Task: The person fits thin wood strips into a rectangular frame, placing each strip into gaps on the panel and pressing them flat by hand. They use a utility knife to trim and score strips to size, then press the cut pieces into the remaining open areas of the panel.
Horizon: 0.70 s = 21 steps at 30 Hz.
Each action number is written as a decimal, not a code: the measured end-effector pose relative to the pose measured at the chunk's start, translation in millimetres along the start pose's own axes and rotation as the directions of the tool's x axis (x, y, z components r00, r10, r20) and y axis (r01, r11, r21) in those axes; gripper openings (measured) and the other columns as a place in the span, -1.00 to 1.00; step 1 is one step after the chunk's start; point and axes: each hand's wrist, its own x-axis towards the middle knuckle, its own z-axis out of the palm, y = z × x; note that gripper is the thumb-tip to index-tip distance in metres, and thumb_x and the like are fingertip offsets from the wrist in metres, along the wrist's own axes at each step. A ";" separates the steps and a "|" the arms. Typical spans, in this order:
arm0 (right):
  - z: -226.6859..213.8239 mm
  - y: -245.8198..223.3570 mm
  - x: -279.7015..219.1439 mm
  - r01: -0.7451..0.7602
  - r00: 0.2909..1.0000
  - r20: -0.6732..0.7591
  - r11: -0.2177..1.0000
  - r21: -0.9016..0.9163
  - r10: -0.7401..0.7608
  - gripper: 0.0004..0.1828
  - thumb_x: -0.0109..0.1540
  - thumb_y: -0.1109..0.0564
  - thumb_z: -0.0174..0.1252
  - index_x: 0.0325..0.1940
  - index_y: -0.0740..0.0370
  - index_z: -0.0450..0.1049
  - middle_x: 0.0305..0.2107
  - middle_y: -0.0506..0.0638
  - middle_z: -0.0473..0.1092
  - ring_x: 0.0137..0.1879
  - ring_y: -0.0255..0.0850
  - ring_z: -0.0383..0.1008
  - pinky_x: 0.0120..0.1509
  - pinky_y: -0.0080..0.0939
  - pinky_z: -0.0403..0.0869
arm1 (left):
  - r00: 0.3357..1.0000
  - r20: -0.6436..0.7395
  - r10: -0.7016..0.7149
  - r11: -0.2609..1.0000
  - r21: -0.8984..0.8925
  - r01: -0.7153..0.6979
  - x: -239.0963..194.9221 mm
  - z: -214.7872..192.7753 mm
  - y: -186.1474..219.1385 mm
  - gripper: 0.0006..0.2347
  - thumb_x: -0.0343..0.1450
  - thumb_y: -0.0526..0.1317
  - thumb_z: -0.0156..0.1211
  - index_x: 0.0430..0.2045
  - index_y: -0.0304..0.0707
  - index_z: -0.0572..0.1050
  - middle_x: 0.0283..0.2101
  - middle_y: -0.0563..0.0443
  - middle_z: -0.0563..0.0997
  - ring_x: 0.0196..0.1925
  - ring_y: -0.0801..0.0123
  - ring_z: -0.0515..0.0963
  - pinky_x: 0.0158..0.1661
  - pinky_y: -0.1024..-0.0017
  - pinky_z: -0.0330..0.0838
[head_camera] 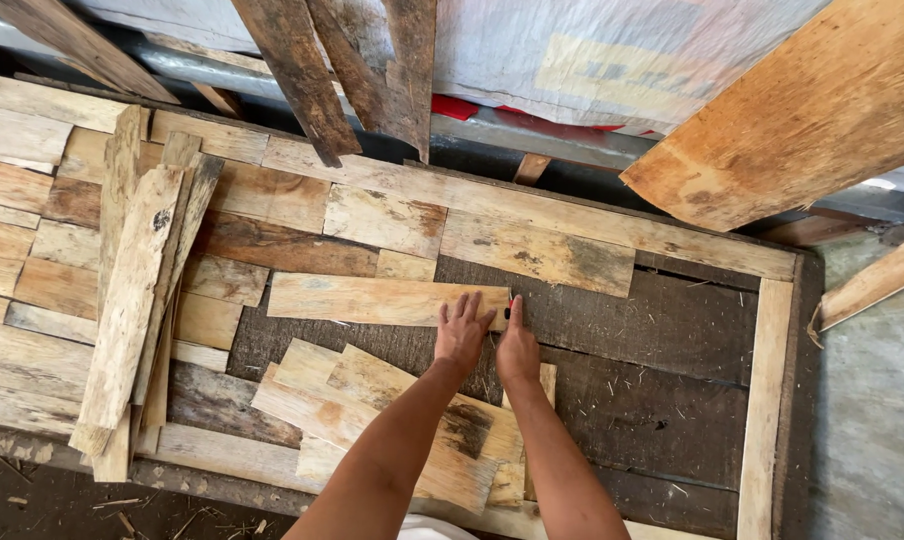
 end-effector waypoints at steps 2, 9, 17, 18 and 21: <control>-0.1 -0.6 -1.2 0.000 1.000 0.002 1.000 0.006 0.000 -0.18 0.39 0.25 -0.15 0.67 0.05 -0.35 -0.55 0.08 0.45 -0.54 -0.10 0.45 -0.44 -0.04 0.52 | 1.000 0.011 -0.006 1.000 -0.002 0.006 -3.4 -6.0 1.1 -0.28 0.47 -0.47 0.04 0.49 0.32 -0.05 0.60 -0.02 -0.31 0.61 0.11 -0.22 0.47 -0.09 -0.26; 5.0 4.2 -3.6 0.011 1.000 -0.008 1.000 -0.014 -0.011 -0.19 0.39 0.28 -0.15 0.67 0.06 -0.33 -0.57 0.06 0.43 -0.58 -0.17 0.38 -0.50 -0.07 0.46 | 1.000 -0.017 -0.026 0.999 -0.048 0.025 2.5 2.6 1.6 -0.28 0.46 -0.50 0.03 0.48 0.35 0.00 0.60 0.01 -0.29 0.61 0.12 -0.20 0.48 -0.06 -0.26; 13.7 16.3 -22.5 0.030 0.999 -0.025 0.999 0.017 -0.029 -0.16 0.35 0.36 -0.15 0.66 0.13 -0.30 -0.62 -0.02 0.37 -0.64 -0.25 0.27 -0.62 -0.19 0.38 | 1.000 0.017 -0.020 0.999 -0.050 0.021 -4.4 -7.8 3.1 -0.26 0.45 -0.52 0.04 0.48 0.32 -0.02 0.60 -0.01 -0.31 0.61 0.11 -0.21 0.48 -0.07 -0.27; 13.9 16.2 -23.3 0.049 0.998 -0.034 0.999 0.016 -0.049 -0.18 0.35 0.34 -0.15 0.66 0.16 -0.29 -0.64 -0.03 0.35 -0.66 -0.27 0.23 -0.65 -0.23 0.34 | 1.000 0.014 -0.014 0.999 -0.037 0.015 -2.4 -7.2 1.9 -0.25 0.45 -0.53 0.04 0.49 0.31 -0.03 0.60 -0.03 -0.32 0.61 0.09 -0.22 0.47 -0.08 -0.27; 9.3 11.1 -29.7 0.031 0.999 -0.016 0.999 0.040 -0.030 -0.20 0.37 0.32 -0.16 0.65 0.15 -0.29 -0.67 -0.07 0.32 -0.69 -0.31 0.19 -0.71 -0.30 0.28 | 1.000 0.022 -0.017 0.999 -0.036 0.018 -5.0 -10.4 2.2 -0.23 0.43 -0.54 0.05 0.49 0.31 -0.04 0.60 -0.03 -0.32 0.61 0.09 -0.22 0.47 -0.07 -0.26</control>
